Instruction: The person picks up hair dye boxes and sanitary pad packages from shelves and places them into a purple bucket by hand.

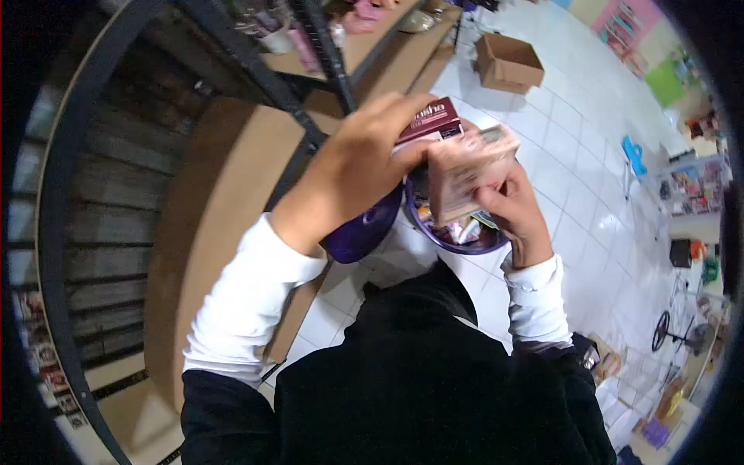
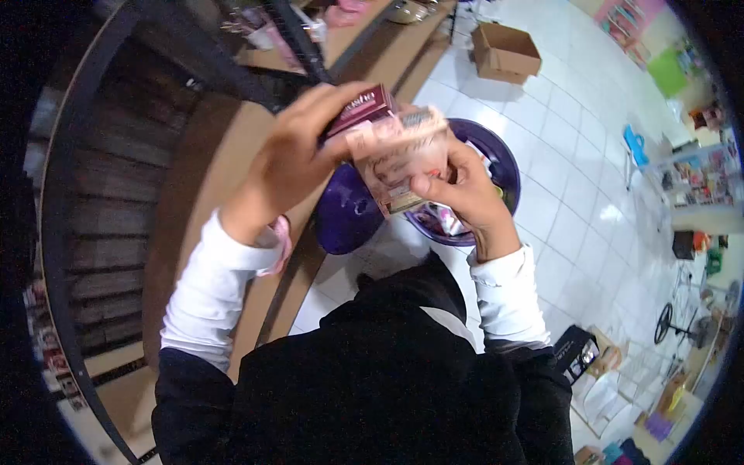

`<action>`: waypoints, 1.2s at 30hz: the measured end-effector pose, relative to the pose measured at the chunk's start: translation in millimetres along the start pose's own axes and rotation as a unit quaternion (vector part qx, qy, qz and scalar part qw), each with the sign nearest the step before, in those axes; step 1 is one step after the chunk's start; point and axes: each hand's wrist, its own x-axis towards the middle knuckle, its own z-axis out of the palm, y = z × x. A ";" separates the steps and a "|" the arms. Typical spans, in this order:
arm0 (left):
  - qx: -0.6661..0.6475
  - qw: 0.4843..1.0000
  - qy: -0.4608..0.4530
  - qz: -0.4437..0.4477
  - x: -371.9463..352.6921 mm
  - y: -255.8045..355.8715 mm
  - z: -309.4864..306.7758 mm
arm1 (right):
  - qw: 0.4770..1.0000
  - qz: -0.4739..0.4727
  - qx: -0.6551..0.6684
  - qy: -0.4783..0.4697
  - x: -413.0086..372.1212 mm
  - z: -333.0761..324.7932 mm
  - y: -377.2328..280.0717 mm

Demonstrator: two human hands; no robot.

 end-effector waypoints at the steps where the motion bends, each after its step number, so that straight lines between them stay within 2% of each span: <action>1: -0.057 0.998 -0.007 -0.019 2.5 -9.6 26.7 | 1.000 -0.001 -0.021 0.008 -2.8 -20.6 13.6; 5: -0.149 0.979 -0.061 -0.125 4.1 -44.2 116.9 | 0.989 0.141 0.003 0.046 -27.8 -100.2 56.3; 8: -0.242 0.934 -0.078 -0.252 -12.9 -61.8 164.4 | 0.974 0.167 0.061 0.140 -42.7 -157.0 112.9; 9: -0.252 0.927 -0.070 -0.269 -23.8 -68.8 177.0 | 0.965 0.181 0.078 0.175 -46.0 -176.3 132.2; 11: -0.268 0.913 -0.051 -0.305 -52.4 -84.4 199.8 | 0.957 0.218 0.030 0.191 -53.0 -220.7 177.6; 14: -0.227 0.896 -0.091 -0.371 -118.0 -114.8 231.1 | 0.941 0.261 -0.075 0.204 -66.4 -277.2 257.3; 18: -0.192 0.863 -0.114 -0.454 -212.3 -133.8 270.0 | 0.928 0.307 -0.159 0.135 -82.1 -340.6 383.9; 21: -0.199 0.810 -0.158 -0.529 -251.0 -134.1 284.7 | 0.900 0.352 -0.243 0.082 -77.6 -357.3 442.5; 22: -0.207 0.787 -0.167 -0.557 -261.1 -134.4 289.2 | 0.904 0.371 -0.200 0.064 -82.2 -370.3 477.0; 25: -0.207 0.742 -0.196 -0.607 -288.2 -137.6 306.6 | 0.858 0.421 -0.289 0.054 -72.6 -376.4 511.8; 26: -0.211 0.741 -0.196 -0.606 -297.0 -138.8 312.3 | 0.857 0.426 -0.289 0.036 -69.4 -379.9 527.7; 29: -0.223 0.732 -0.208 -0.609 -316.0 -142.2 323.8 | 0.868 0.433 -0.230 0.078 -75.8 -391.0 553.7; 30: -0.228 0.725 -0.216 -0.614 -317.9 -142.8 326.3 | 0.874 0.415 -0.249 0.051 -78.3 -394.9 561.7; 34: -0.239 0.716 -0.245 -0.608 -316.5 -143.2 334.3 | 0.832 0.413 -0.368 0.049 -86.9 -387.4 561.1; 36: -0.232 0.726 -0.258 -0.594 -309.8 -143.3 333.8 | 0.772 0.321 -0.545 0.060 -88.8 -369.4 547.4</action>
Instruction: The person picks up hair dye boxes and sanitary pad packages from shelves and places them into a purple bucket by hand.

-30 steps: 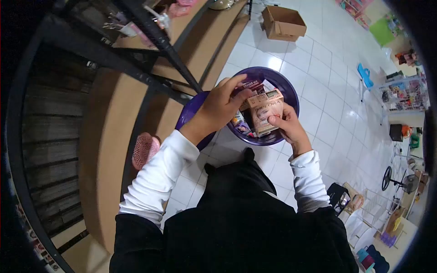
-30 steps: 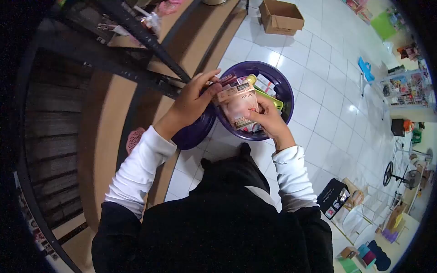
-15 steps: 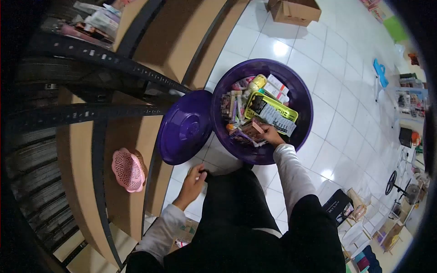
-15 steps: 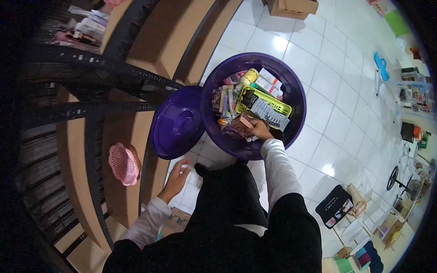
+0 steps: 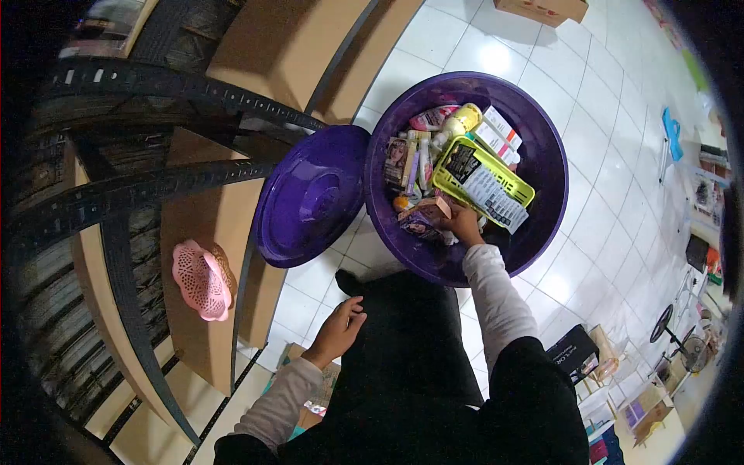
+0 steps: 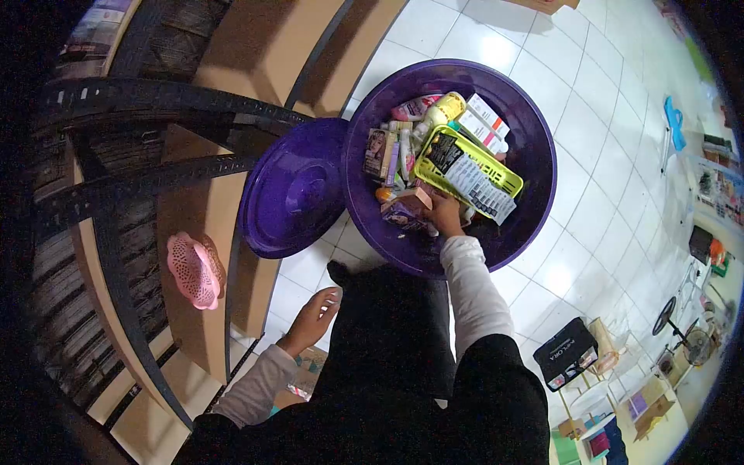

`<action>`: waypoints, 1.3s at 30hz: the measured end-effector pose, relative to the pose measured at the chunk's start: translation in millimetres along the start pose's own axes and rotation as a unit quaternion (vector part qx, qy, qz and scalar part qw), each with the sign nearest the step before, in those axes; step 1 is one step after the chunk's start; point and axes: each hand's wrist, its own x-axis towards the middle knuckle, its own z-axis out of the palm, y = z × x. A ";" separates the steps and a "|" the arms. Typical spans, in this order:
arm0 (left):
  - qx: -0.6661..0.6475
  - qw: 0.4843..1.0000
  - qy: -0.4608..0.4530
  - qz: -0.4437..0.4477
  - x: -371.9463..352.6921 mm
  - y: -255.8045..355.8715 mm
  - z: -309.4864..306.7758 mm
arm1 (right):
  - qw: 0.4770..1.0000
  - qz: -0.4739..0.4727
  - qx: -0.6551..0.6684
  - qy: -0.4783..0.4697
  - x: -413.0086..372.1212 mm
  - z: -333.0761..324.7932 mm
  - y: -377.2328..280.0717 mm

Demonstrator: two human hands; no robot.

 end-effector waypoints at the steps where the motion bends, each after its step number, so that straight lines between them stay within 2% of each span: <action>1: 0.015 1.000 0.003 0.008 0.1 4.1 -0.2 | 0.995 -0.028 -0.080 0.061 -9.3 -2.5 -9.5; 2: 0.030 0.999 0.005 0.016 0.3 7.6 -1.4 | 0.996 0.010 -0.066 0.067 -16.1 2.3 -11.4; 5: 0.034 0.999 0.002 0.004 -0.7 13.1 -4.2 | 0.986 0.023 -0.124 0.109 -22.0 10.9 -9.1; 9: 0.052 0.999 0.001 -0.007 -6.9 11.5 -6.0 | 0.983 0.041 -0.160 0.078 -21.3 -1.2 -12.0; 10: 0.053 0.999 -0.001 -0.010 -8.3 7.9 -5.2 | 0.979 0.014 -0.169 0.115 -24.8 -5.9 -15.6; 13: 0.072 0.997 -0.008 -0.010 -13.0 6.1 -1.5 | 0.973 0.027 -0.158 0.164 -20.6 1.9 1.5; 21: 0.093 0.995 -0.020 0.006 -23.5 13.4 -5.7 | 0.993 0.011 0.005 0.113 -36.6 -5.4 18.8; 25: 0.105 0.994 -0.005 0.022 -36.6 24.5 -24.2 | 0.994 0.067 -0.010 0.091 -42.9 0.7 35.0; 27: 0.106 0.994 0.004 0.027 -47.0 26.8 -34.2 | 0.990 0.110 -0.042 0.077 -52.4 -6.4 25.4; 28: 0.106 0.994 0.009 0.030 -52.0 27.0 -38.3 | 0.992 0.085 -0.033 0.089 -60.5 -10.3 21.1; 31: 0.105 0.993 0.020 0.055 -72.8 32.9 -52.9 | 0.980 0.138 -0.055 0.134 -70.9 -4.4 -14.0; 33: 0.117 0.990 0.031 0.069 -90.2 36.8 -65.5 | 0.993 0.012 -0.115 0.000 -87.0 -14.6 -43.4; 34: 0.110 0.988 0.050 0.097 -97.8 35.3 -71.8 | 0.997 0.025 -0.033 -0.066 -94.7 -19.9 -63.0; 37: 0.144 0.977 0.094 0.124 -127.7 41.5 -98.0 | 0.999 -0.014 -0.034 -0.029 -105.9 22.3 -95.1; 39: 0.167 0.966 0.137 0.139 -157.0 65.5 -121.2 | 0.998 -0.036 -0.005 -0.043 -139.5 -6.6 -153.4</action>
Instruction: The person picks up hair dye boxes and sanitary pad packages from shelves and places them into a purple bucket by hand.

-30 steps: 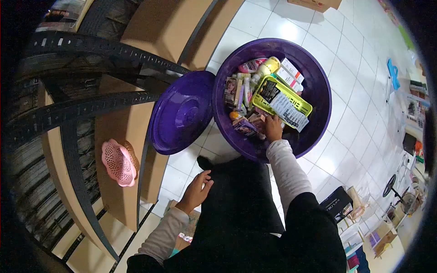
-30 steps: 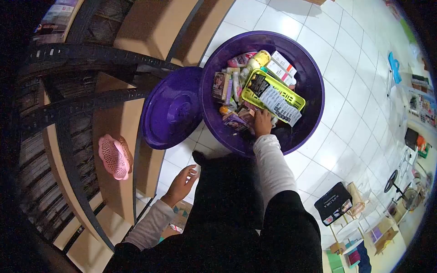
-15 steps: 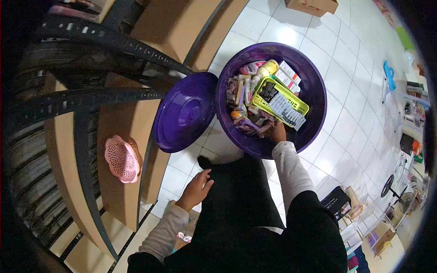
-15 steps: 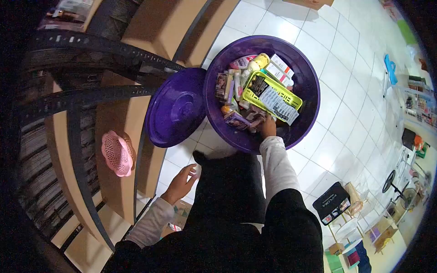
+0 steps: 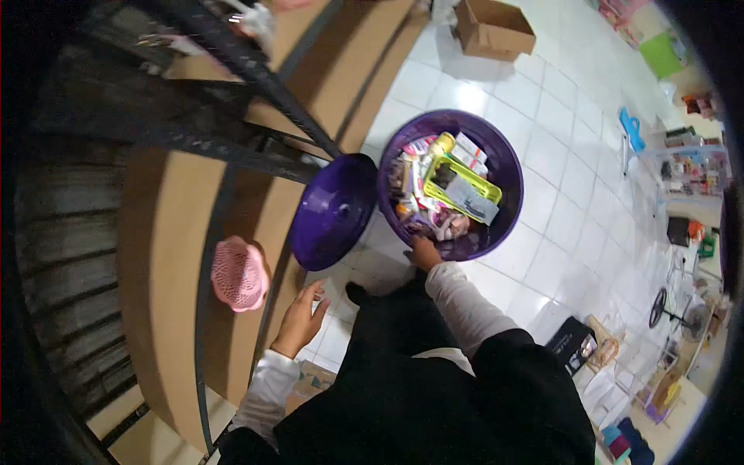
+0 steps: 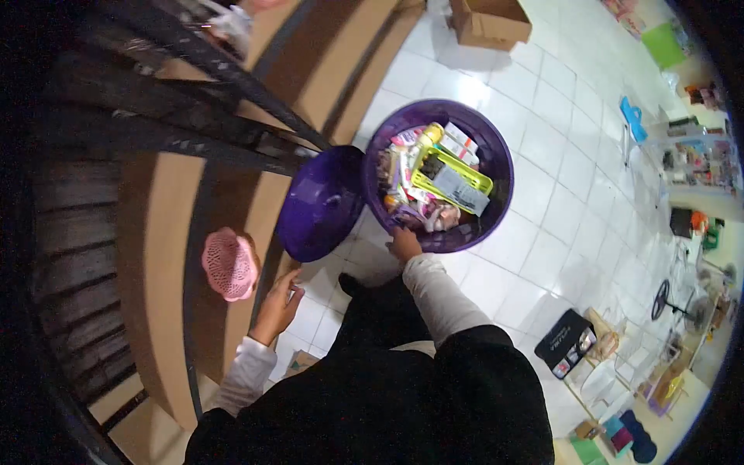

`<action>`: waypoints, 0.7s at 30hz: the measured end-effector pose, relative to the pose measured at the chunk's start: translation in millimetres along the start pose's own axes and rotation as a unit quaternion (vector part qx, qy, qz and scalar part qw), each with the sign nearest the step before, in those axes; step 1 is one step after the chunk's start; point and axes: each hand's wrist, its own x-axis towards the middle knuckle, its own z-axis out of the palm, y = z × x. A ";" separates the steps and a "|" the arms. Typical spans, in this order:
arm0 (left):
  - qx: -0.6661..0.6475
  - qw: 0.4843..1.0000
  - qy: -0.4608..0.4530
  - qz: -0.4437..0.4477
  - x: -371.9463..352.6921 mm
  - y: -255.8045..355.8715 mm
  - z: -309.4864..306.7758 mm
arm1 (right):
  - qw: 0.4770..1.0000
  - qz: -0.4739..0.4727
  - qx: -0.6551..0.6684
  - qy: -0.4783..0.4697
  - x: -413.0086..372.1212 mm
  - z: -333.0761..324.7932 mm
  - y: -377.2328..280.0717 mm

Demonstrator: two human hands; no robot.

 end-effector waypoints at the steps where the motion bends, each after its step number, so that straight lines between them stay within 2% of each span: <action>1: 0.006 0.999 0.034 0.023 -9.9 5.1 -17.8 | 1.000 -0.024 0.014 -0.008 -10.8 -9.8 -34.2; 2: 0.017 0.996 0.076 0.043 -21.1 9.8 -39.5 | 0.995 -0.095 0.018 -0.018 -11.4 -6.3 -43.5; 3: 0.010 0.992 0.115 0.050 -33.5 20.7 -64.4 | 0.994 -0.066 0.015 -0.091 -19.0 -27.4 -74.6; 5: 0.039 0.980 0.187 0.060 -65.5 48.9 -117.9 | 0.978 -0.181 -0.025 -0.100 -11.2 -19.2 -79.4; 6: 0.043 0.972 0.220 0.069 -83.0 59.8 -143.1 | 0.979 -0.170 -0.002 -0.114 -19.4 -32.8 -97.2; 7: 0.105 0.947 0.287 0.096 -100.4 63.0 -164.4 | 0.974 -0.177 -0.055 -0.127 -21.9 -49.0 -118.7; 8: 0.114 0.935 0.315 0.115 -121.4 74.8 -190.1 | 0.967 -0.223 -0.031 -0.118 -22.0 -59.0 -128.4; 9: 0.169 0.904 0.367 0.137 -143.1 79.6 -212.3 | 0.963 -0.223 -0.080 -0.126 -19.8 -66.9 -137.8; 10: 0.226 0.869 0.411 0.156 -163.7 81.4 -233.9 | 0.941 -0.297 -0.104 -0.128 10.5 -49.6 -113.8; 11: 0.269 0.837 0.450 0.157 -188.7 92.7 -256.7 | 0.975 -0.190 -0.018 -0.117 -26.3 -94.5 -178.0; 13: 0.352 0.771 0.505 0.159 -242.3 122.2 -299.5 | 0.974 -0.167 0.017 -0.150 19.4 -78.5 -155.5; 15: 0.448 0.675 0.560 0.174 -287.8 131.7 -340.6 | 0.968 -0.193 0.077 -0.140 14.2 -98.1 -190.7; 17: 0.510 0.606 0.600 0.109 -337.1 136.9 -376.0 | 0.960 -0.240 0.048 -0.133 41.4 -88.6 -186.5; 18: 0.522 0.559 0.626 0.154 -355.3 131.6 -405.2 | 0.963 -0.246 0.011 -0.112 51.6 -86.1 -190.6; 19: 0.487 0.560 0.662 0.106 -372.6 131.0 -423.1 | 0.962 -0.247 0.027 -0.115 51.7 -86.6 -203.0; 21: 0.539 0.537 0.649 -0.005 -413.0 111.2 -474.9 | 0.963 -0.239 0.031 -0.121 19.5 -101.2 -247.4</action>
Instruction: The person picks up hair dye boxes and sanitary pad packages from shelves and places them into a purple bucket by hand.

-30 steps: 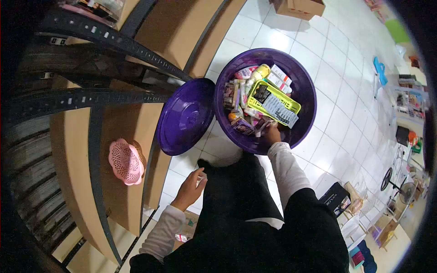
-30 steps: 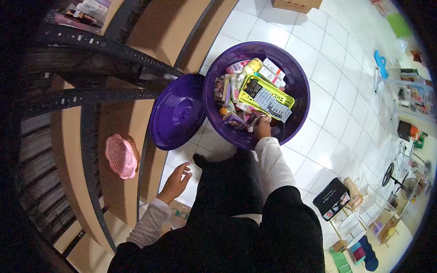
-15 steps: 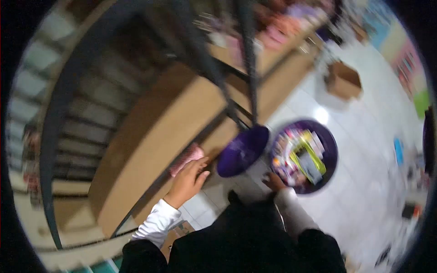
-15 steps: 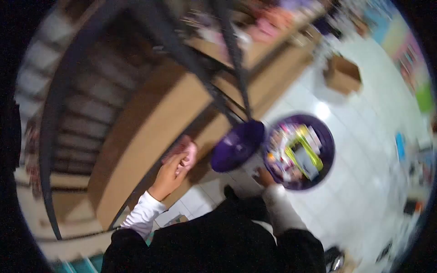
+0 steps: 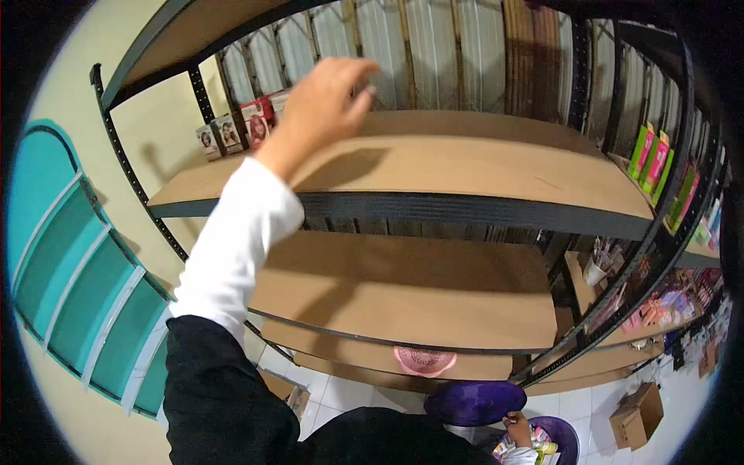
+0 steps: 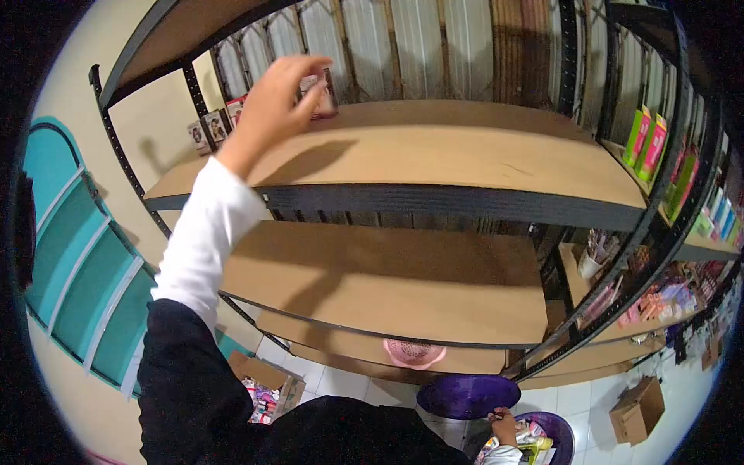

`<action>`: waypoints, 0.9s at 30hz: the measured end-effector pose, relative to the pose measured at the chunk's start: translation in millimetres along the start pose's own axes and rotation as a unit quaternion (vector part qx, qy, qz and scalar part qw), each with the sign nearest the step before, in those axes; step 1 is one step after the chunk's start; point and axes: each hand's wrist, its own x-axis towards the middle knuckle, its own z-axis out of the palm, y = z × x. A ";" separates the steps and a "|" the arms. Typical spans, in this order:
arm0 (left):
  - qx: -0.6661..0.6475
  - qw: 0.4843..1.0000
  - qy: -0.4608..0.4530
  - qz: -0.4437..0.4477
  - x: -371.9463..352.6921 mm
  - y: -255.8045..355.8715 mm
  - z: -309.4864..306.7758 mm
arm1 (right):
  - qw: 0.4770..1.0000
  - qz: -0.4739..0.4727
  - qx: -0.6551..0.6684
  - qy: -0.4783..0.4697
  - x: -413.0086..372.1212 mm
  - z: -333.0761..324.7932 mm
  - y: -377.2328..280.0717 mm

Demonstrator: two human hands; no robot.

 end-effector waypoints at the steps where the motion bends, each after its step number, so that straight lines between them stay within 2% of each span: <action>1: 0.036 0.998 -0.050 -0.030 3.2 -32.1 7.1 | 1.000 0.001 0.001 -0.013 3.7 2.5 -4.3; 2: 0.086 0.992 -0.084 -0.032 0.3 -71.7 20.7 | 1.000 0.004 0.003 -0.025 8.0 4.2 -6.9; 3: 0.111 0.979 -0.162 -0.060 -1.1 -105.6 29.5 | 0.999 0.007 0.005 -0.035 10.8 5.9 -10.2; 4: 0.117 0.963 -0.223 -0.096 -6.4 -129.1 33.6 | 0.999 0.014 -0.013 -0.044 -1.8 0.0 -51.9; 6: 0.130 0.944 -0.263 -0.152 -28.8 -176.2 48.1 | 0.999 0.030 -0.012 -0.037 -6.5 4.8 -63.4; 10: 0.101 0.868 -0.385 -0.296 -36.1 -182.1 41.7 | 1.000 0.022 -0.011 -0.012 -9.3 2.0 -66.3; 11: 0.105 0.876 -0.374 -0.285 -38.2 -184.6 43.1 | 1.000 0.020 -0.001 -0.003 -9.8 -0.1 -63.0; 13: 0.113 0.891 -0.351 -0.263 -44.2 -192.5 47.3 | 0.997 -0.053 0.022 0.041 1.9 -8.4 -51.2; 15: 0.143 0.911 -0.332 -0.198 -51.8 -213.8 56.4 | 0.991 -0.092 0.014 0.094 12.4 -26.1 -65.0; 16: 0.156 0.920 -0.320 -0.165 -55.4 -224.6 61.6 | 0.984 -0.088 0.032 0.152 17.5 -35.0 -76.7; 17: 0.139 0.917 -0.334 -0.170 -54.4 -223.8 58.3 | 0.973 -0.084 0.049 0.210 20.6 -44.1 -93.6; 19: 0.105 0.909 -0.361 -0.179 -46.2 -213.1 41.5 | 0.939 -0.092 0.058 0.327 21.9 -63.7 -133.1; 21: 0.068 0.920 -0.354 -0.153 -41.3 -195.2 26.3 | 0.884 -0.195 0.170 0.390 23.6 -82.8 -170.6; 22: 0.050 0.925 -0.349 -0.141 -38.0 -186.7 19.1 | 0.866 -0.219 0.185 0.409 18.7 -93.2 -191.8; 25: 0.013 0.948 -0.304 -0.091 -22.8 -171.3 4.5 | 0.814 -0.282 0.194 0.470 -6.1 -117.9 -264.4; 27: -0.041 0.971 -0.228 -0.056 -5.9 -133.7 -15.7 | 0.776 -0.331 0.179 0.506 -26.8 -126.3 -320.5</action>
